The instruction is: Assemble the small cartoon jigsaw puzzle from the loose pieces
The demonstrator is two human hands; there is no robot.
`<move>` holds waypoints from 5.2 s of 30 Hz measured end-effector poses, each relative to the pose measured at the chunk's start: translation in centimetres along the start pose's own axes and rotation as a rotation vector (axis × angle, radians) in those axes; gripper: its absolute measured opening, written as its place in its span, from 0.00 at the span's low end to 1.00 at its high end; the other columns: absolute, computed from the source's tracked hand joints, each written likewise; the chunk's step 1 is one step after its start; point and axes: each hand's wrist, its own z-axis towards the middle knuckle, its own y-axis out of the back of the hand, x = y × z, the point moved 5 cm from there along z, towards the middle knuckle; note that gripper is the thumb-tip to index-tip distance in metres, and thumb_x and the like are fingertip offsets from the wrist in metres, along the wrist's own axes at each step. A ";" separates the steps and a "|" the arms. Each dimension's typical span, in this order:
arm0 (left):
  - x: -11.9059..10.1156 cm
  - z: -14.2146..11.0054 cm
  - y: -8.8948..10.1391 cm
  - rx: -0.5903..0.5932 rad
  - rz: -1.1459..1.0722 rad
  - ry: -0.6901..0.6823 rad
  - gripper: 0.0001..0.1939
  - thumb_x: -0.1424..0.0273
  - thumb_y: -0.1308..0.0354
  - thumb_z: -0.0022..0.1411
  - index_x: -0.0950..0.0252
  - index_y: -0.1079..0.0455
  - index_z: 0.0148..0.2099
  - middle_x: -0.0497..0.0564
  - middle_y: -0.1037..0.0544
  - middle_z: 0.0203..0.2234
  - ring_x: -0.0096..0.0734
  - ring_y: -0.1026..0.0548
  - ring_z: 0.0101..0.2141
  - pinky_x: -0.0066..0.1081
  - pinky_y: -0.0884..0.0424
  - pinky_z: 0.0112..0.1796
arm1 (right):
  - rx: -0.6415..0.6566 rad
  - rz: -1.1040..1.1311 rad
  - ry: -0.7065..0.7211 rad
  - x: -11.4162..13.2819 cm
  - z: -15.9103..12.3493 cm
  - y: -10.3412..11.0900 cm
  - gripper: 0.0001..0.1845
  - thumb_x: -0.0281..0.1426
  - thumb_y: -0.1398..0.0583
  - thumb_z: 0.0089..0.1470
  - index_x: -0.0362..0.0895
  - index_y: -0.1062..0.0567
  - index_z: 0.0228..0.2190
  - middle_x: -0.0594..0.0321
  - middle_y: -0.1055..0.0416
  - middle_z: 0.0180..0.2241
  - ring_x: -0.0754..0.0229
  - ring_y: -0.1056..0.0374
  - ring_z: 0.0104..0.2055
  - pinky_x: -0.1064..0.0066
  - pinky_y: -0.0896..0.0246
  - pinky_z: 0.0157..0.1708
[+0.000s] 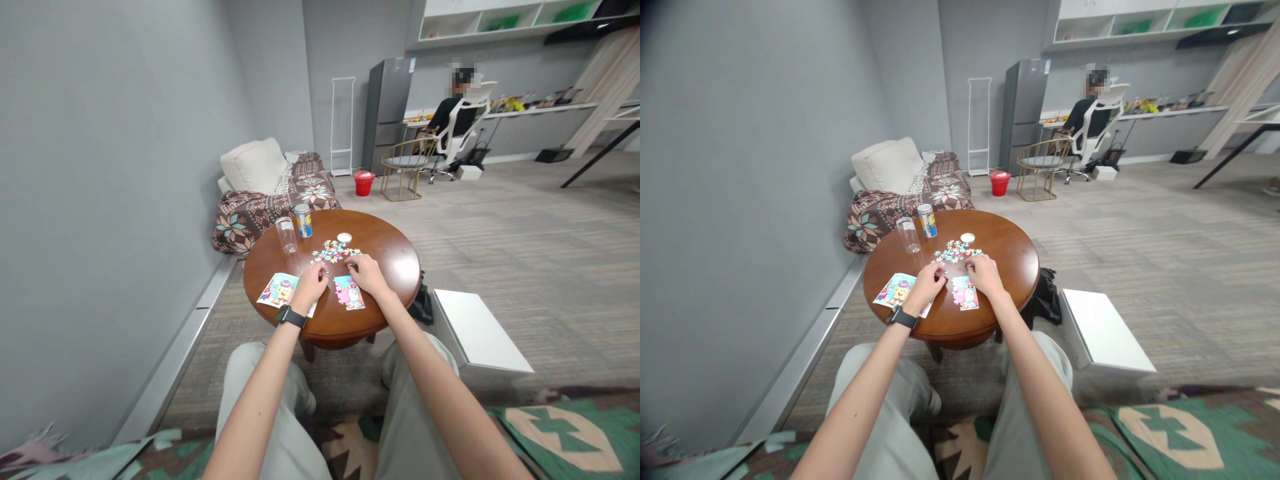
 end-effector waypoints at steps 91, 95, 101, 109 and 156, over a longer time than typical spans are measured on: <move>-4.6 -5.7 0.9 0.150 0.172 -0.337 0.09 0.67 0.49 0.73 0.65 0.31 0.41 0.51 0.24 0.35 0.33 0.25 0.38 0.33 0.28 0.40 | 0.307 0.870 -0.138 3.6 -4.1 2.3 0.16 0.40 0.31 0.48 0.43 0.22 0.36 0.57 0.21 0.34 0.56 0.24 0.35 0.65 0.25 0.36; -4.6 -5.9 1.0 0.159 0.164 -0.342 0.09 0.68 0.49 0.73 0.64 0.31 0.40 0.51 0.24 0.34 0.32 0.26 0.36 0.33 0.29 0.40 | 0.335 0.875 -0.160 3.5 -4.2 2.1 0.16 0.39 0.31 0.48 0.43 0.22 0.36 0.56 0.20 0.35 0.56 0.23 0.35 0.65 0.25 0.36; -4.5 -5.7 1.4 0.128 0.141 -0.291 0.06 0.68 0.46 0.71 0.65 0.30 0.42 0.49 0.26 0.31 0.32 0.26 0.35 0.32 0.29 0.38 | 0.348 0.893 -0.182 3.6 -4.3 2.0 0.15 0.38 0.31 0.48 0.44 0.22 0.36 0.57 0.20 0.36 0.56 0.22 0.35 0.67 0.24 0.33; -4.4 -5.8 1.5 0.124 0.171 -0.321 0.12 0.68 0.45 0.71 0.63 0.31 0.54 0.49 0.27 0.33 0.33 0.25 0.36 0.32 0.29 0.39 | 0.338 0.892 -0.171 3.9 -4.3 2.1 0.19 0.40 0.32 0.49 0.45 0.24 0.42 0.58 0.22 0.39 0.57 0.22 0.33 0.67 0.25 0.32; -3.5 -5.6 1.4 0.164 0.015 -0.258 0.12 0.80 0.52 0.67 0.63 0.31 0.47 0.53 0.26 0.40 0.35 0.26 0.42 0.36 0.27 0.46 | -0.082 0.755 -0.278 1.3 -3.3 2.7 0.07 0.34 0.41 0.52 0.45 0.26 0.33 0.65 0.28 0.26 0.63 0.33 0.26 0.70 0.36 0.30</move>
